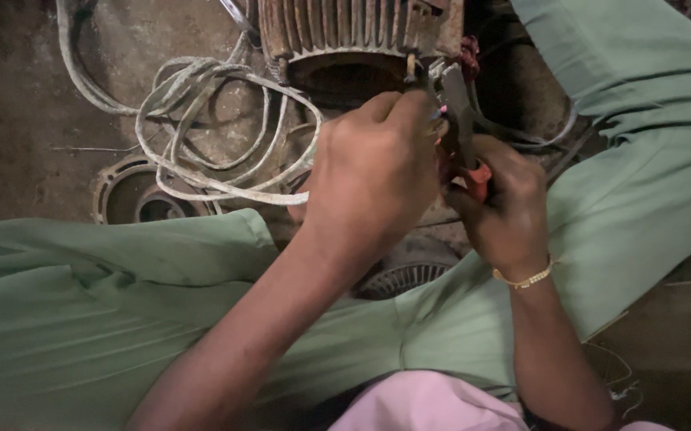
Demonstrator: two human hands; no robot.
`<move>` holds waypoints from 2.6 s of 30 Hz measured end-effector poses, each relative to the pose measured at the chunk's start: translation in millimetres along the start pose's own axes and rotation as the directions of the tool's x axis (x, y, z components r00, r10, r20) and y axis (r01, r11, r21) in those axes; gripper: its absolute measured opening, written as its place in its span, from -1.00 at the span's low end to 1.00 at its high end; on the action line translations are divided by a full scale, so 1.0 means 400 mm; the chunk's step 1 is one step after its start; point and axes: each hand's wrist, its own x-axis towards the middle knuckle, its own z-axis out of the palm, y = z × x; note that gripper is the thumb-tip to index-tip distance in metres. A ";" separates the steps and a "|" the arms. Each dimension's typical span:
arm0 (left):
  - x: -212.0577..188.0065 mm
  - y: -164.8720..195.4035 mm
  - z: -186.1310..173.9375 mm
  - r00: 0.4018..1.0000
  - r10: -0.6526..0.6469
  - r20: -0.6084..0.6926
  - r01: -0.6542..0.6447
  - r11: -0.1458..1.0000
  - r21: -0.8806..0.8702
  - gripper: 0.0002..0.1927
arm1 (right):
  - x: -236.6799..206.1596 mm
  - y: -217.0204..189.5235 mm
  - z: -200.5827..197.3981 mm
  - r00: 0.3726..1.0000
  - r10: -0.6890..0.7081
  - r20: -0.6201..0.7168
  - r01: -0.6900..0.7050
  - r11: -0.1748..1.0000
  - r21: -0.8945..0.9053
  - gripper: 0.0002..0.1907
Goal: The person sits on the floor and uses pliers to strip insulation from several wires connected to an electric motor. They repeatedly cut and pull the wire ends to expose the conductors.
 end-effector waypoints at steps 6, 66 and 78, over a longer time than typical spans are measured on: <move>0.007 0.001 0.000 1.000 -0.024 0.007 0.024 1.000 0.000 -0.85 | -0.008 0.027 0.016 1.000 0.014 -0.010 -0.014 1.000 0.012 -0.52; 0.017 0.003 -0.020 0.994 -0.068 0.081 0.084 0.974 -0.211 -0.85 | -0.016 0.047 0.038 0.993 0.110 -0.031 -0.104 0.981 0.163 -0.64; 0.050 0.011 -0.048 0.784 -0.476 0.397 0.615 0.678 -0.402 -0.84 | -0.008 0.050 0.054 0.985 -0.079 -0.152 0.068 0.995 -0.074 -0.80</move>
